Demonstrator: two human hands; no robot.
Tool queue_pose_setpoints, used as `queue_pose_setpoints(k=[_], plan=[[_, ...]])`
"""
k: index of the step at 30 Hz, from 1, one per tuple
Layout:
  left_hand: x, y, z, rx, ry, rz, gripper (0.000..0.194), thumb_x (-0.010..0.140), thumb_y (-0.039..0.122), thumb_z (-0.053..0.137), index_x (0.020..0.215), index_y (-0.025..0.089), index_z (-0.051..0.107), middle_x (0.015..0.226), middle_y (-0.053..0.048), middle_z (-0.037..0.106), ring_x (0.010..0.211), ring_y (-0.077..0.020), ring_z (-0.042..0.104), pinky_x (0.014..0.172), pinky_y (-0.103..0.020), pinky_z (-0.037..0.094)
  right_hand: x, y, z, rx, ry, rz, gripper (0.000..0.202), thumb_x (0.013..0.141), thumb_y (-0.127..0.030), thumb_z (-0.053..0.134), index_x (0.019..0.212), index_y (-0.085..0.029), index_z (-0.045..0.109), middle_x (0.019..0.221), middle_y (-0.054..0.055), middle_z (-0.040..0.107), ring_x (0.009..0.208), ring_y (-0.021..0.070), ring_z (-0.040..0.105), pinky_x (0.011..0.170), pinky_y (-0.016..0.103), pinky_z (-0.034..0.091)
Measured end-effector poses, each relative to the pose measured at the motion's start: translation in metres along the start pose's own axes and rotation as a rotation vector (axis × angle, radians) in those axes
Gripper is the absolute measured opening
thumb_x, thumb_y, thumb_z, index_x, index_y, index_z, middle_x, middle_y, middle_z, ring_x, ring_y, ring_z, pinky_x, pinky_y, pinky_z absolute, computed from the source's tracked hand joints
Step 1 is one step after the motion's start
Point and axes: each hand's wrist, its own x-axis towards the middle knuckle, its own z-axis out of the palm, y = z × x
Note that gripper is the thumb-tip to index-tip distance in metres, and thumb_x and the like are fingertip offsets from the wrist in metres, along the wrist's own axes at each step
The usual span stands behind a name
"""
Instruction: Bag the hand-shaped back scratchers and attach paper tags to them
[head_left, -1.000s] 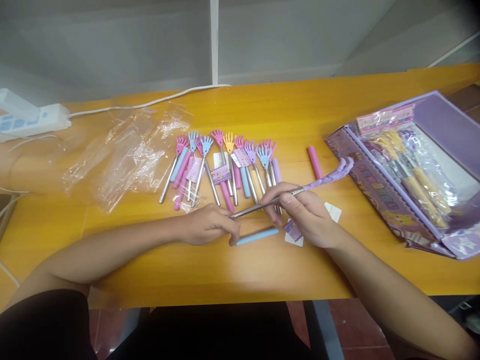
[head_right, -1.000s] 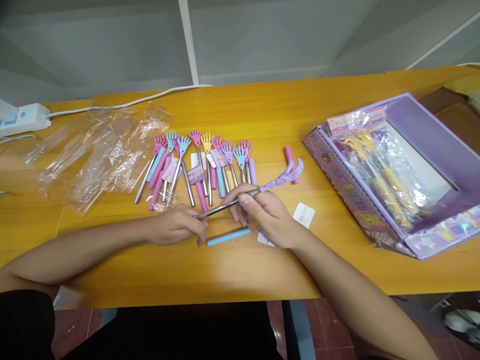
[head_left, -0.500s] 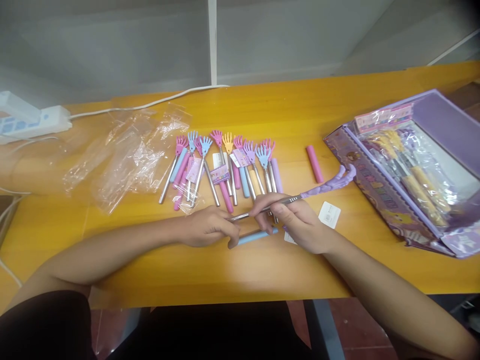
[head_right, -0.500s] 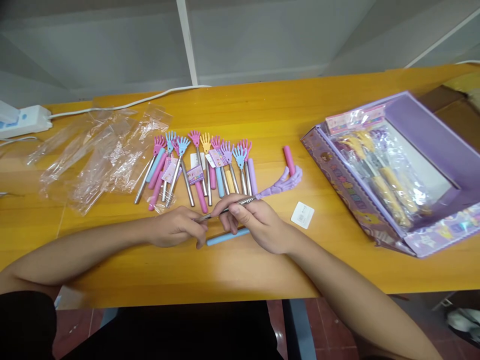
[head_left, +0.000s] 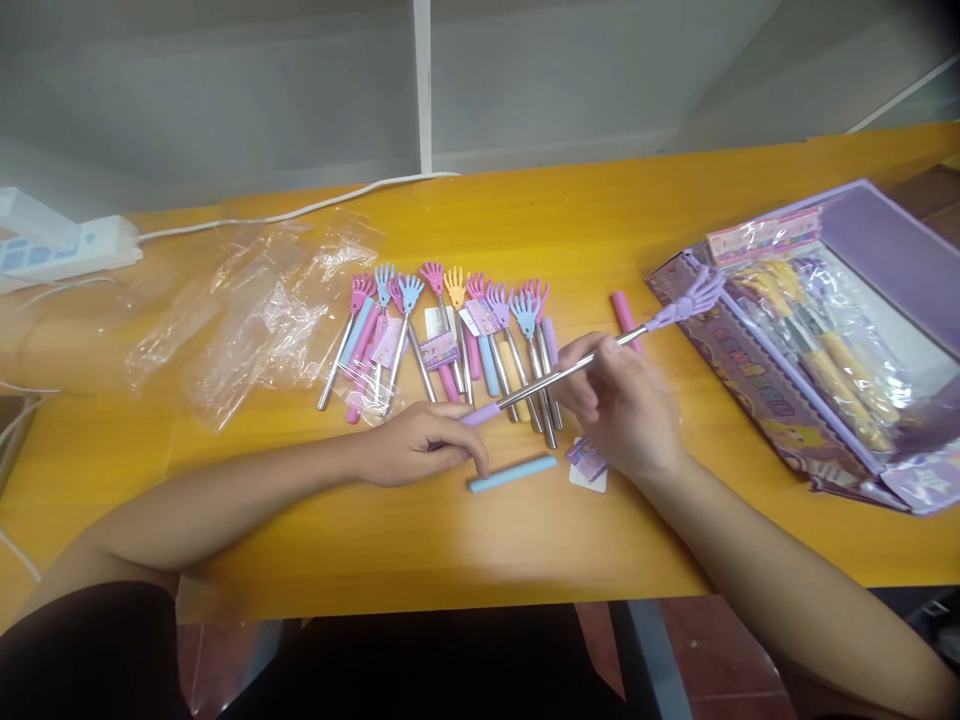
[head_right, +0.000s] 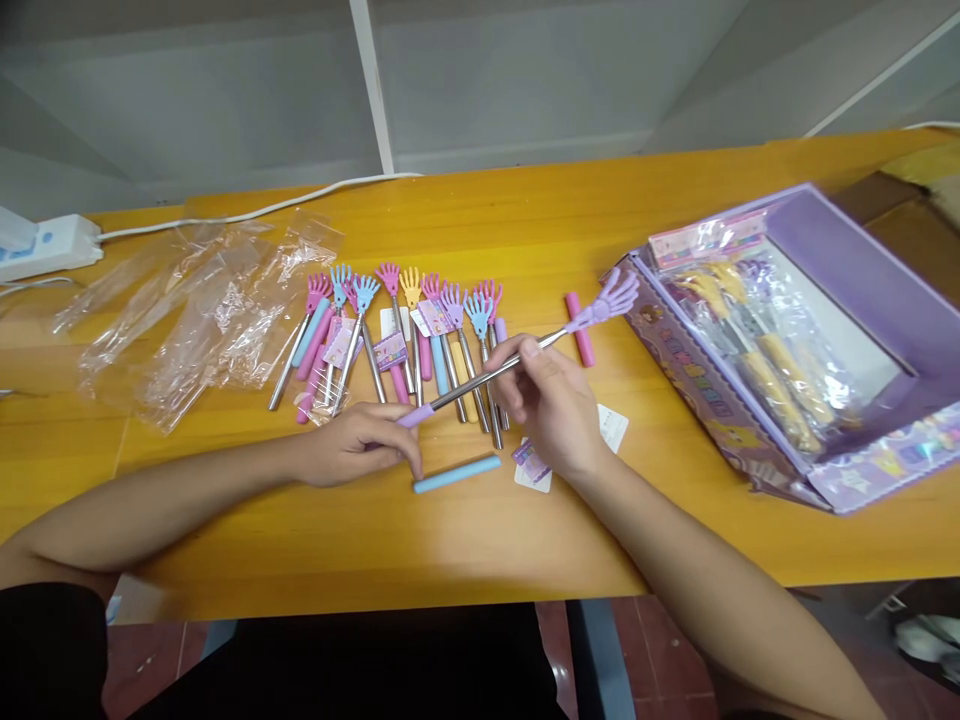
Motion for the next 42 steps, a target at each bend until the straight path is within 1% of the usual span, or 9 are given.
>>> queue_pose_setpoints(k=[3, 6, 10, 13, 20, 25, 29, 37, 42], plan=[[0.000, 0.000, 0.000, -0.015, 0.013, 0.015, 0.030, 0.106, 0.018, 0.053, 0.097, 0.021, 0.081, 0.089, -0.004, 0.075, 0.079, -0.0146, 0.065, 0.078, -0.025, 0.048, 0.005, -0.006, -0.001, 0.002, 0.071, -0.048, 0.033, 0.105, -0.051, 0.063, 0.088, -0.024, 0.072, 0.053, -0.006, 0.036, 0.045, 0.0119, 0.026, 0.051, 0.030, 0.028], [-0.001, -0.001, 0.000, -0.046, 0.053, 0.007, 0.032, 0.103, 0.013, 0.050, 0.088, 0.019, 0.077, 0.084, -0.004, 0.079, 0.077, -0.0143, 0.070, 0.076, -0.024, 0.051, 0.006, -0.008, 0.000, -0.029, 0.089, -0.043, 0.034, 0.104, -0.053, 0.063, 0.086, -0.025, 0.070, 0.054, -0.006, 0.035, 0.046, 0.0122, 0.025, 0.051, 0.031, 0.029], [-0.003, -0.002, 0.001, -0.048, 0.146, 0.001, 0.032, 0.098, 0.011, 0.050, 0.076, 0.018, 0.072, 0.075, -0.001, 0.077, 0.067, -0.0122, 0.069, 0.073, -0.023, 0.052, 0.003, -0.007, 0.003, -0.050, 0.049, -0.046, 0.035, 0.104, -0.054, 0.063, 0.085, -0.025, 0.069, 0.054, -0.006, 0.037, 0.046, 0.0127, 0.027, 0.050, 0.031, 0.025], [-0.004, -0.003, 0.003, -0.035, 0.169, 0.033, 0.034, 0.097, 0.010, 0.048, 0.073, 0.019, 0.070, 0.073, -0.001, 0.077, 0.065, -0.0116, 0.069, 0.075, -0.023, 0.054, 0.000, -0.006, 0.004, -0.055, -0.006, -0.041, 0.035, 0.104, -0.055, 0.064, 0.087, -0.025, 0.069, 0.055, -0.006, 0.040, 0.046, 0.0127, 0.031, 0.050, 0.030, 0.024], [-0.005, -0.004, 0.007, 0.045, 0.168, 0.088, 0.036, 0.095, 0.004, 0.046, 0.071, 0.019, 0.068, 0.069, 0.000, 0.074, 0.064, -0.0108, 0.069, 0.070, -0.020, 0.052, -0.008, 0.004, 0.004, -0.043, -0.145, 0.020, 0.036, 0.108, -0.054, 0.060, 0.096, -0.022, 0.072, 0.057, -0.004, 0.051, 0.048, 0.0130, 0.042, 0.050, 0.029, 0.030], [-0.005, -0.002, 0.008, 0.064, 0.141, 0.113, 0.035, 0.093, 0.000, 0.047, 0.073, 0.019, 0.069, 0.071, 0.002, 0.076, 0.062, -0.0090, 0.068, 0.066, -0.018, 0.049, -0.015, 0.007, 0.012, -0.054, -0.217, 0.043, 0.039, 0.111, -0.054, 0.055, 0.099, -0.021, 0.071, 0.059, -0.004, 0.052, 0.048, 0.0125, 0.045, 0.049, 0.028, 0.031], [-0.005, -0.003, 0.008, 0.106, 0.148, 0.127, 0.035, 0.094, 0.001, 0.049, 0.073, 0.020, 0.070, 0.071, 0.002, 0.077, 0.060, -0.0087, 0.067, 0.064, -0.018, 0.048, -0.018, 0.007, 0.018, -0.039, -0.279, 0.024, 0.037, 0.113, -0.049, 0.051, 0.101, -0.020, 0.072, 0.061, -0.005, 0.052, 0.049, 0.0110, 0.046, 0.051, 0.028, 0.033], [-0.005, -0.003, 0.009, 0.150, 0.139, 0.113, 0.037, 0.095, 0.002, 0.048, 0.073, 0.020, 0.072, 0.069, 0.002, 0.075, 0.058, -0.0088, 0.065, 0.063, -0.018, 0.046, -0.022, 0.014, 0.025, -0.072, -0.345, 0.091, 0.039, 0.113, -0.053, 0.051, 0.105, -0.019, 0.071, 0.064, -0.005, 0.052, 0.051, 0.0110, 0.045, 0.052, 0.028, 0.033], [-0.004, -0.002, 0.005, 0.081, 0.120, 0.081, 0.035, 0.094, 0.002, 0.047, 0.074, 0.019, 0.071, 0.072, 0.001, 0.076, 0.064, -0.0104, 0.069, 0.070, -0.019, 0.050, -0.014, 0.004, 0.015, -0.175, -0.293, 0.145, 0.043, 0.109, -0.059, 0.056, 0.110, -0.020, 0.075, 0.063, -0.004, 0.045, 0.054, 0.0125, 0.040, 0.054, 0.031, 0.028]])
